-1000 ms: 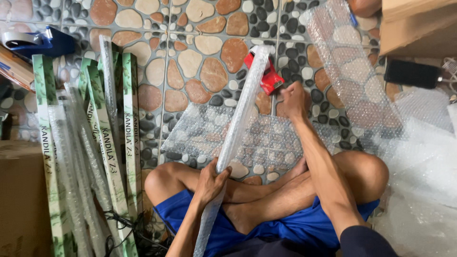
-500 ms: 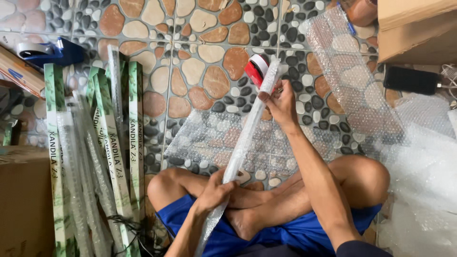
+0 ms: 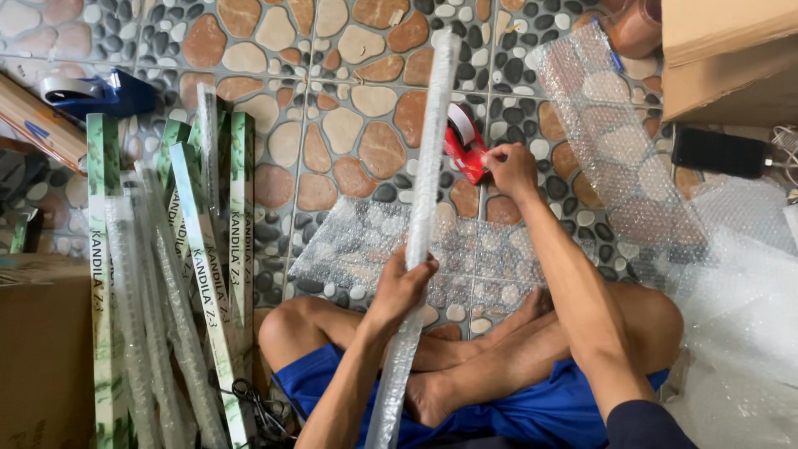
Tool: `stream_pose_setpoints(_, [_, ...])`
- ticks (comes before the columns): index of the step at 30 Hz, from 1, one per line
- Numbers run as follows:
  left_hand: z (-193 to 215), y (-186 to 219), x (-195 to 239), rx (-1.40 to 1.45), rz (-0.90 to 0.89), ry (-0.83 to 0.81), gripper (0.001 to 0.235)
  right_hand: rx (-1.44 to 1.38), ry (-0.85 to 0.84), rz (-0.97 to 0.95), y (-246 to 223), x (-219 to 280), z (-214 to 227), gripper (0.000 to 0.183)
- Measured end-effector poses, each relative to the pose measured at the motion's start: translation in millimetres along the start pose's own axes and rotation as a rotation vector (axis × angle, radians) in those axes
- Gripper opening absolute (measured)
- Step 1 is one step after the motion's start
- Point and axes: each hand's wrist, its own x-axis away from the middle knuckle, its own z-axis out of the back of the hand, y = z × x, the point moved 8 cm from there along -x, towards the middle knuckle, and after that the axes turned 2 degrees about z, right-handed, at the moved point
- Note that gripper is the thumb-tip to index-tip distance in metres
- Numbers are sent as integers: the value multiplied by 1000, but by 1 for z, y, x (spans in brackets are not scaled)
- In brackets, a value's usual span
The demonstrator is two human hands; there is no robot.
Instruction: The person sits on the floor and repeatedly unpacks long LED light strips from green and white boxes, wraps each strip in bubble wrap, and secures it with tape. The wrapped items are then placed into a cardboard box.
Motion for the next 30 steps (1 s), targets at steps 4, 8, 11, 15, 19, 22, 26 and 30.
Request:
stream_pose_setpoints(4, [-8,19,1,-167,-129,33,24,-692,181,-273,27,28,-9,34])
stream_pose_setpoints(8, [-15,59,18,-282,-159,95,27,-575,233,-207,41,59,-15,33])
stream_pose_setpoints(11, [-1,37,10,-341,-100,119,34,131,47,-293,59,48,-12,22])
stream_pose_setpoints(15, [7,23,-5,-429,-104,182,43,-142,23,-177,-42,83,32,22])
stream_pose_setpoints(19, [-5,21,-4,-403,-159,162,42,-874,-144,-64,-93,103,-9,37])
stream_pose_setpoints(22, [-13,21,-3,-18,-50,-103,42,-920,-240,-20,-95,93,-42,52])
stream_pose_setpoints(26, [-27,1,-7,637,177,-392,33,-1032,-437,104,-110,78,-61,78])
stream_pose_setpoints(30, [-16,11,-33,585,113,-299,21,-349,-48,135,-90,58,19,31])
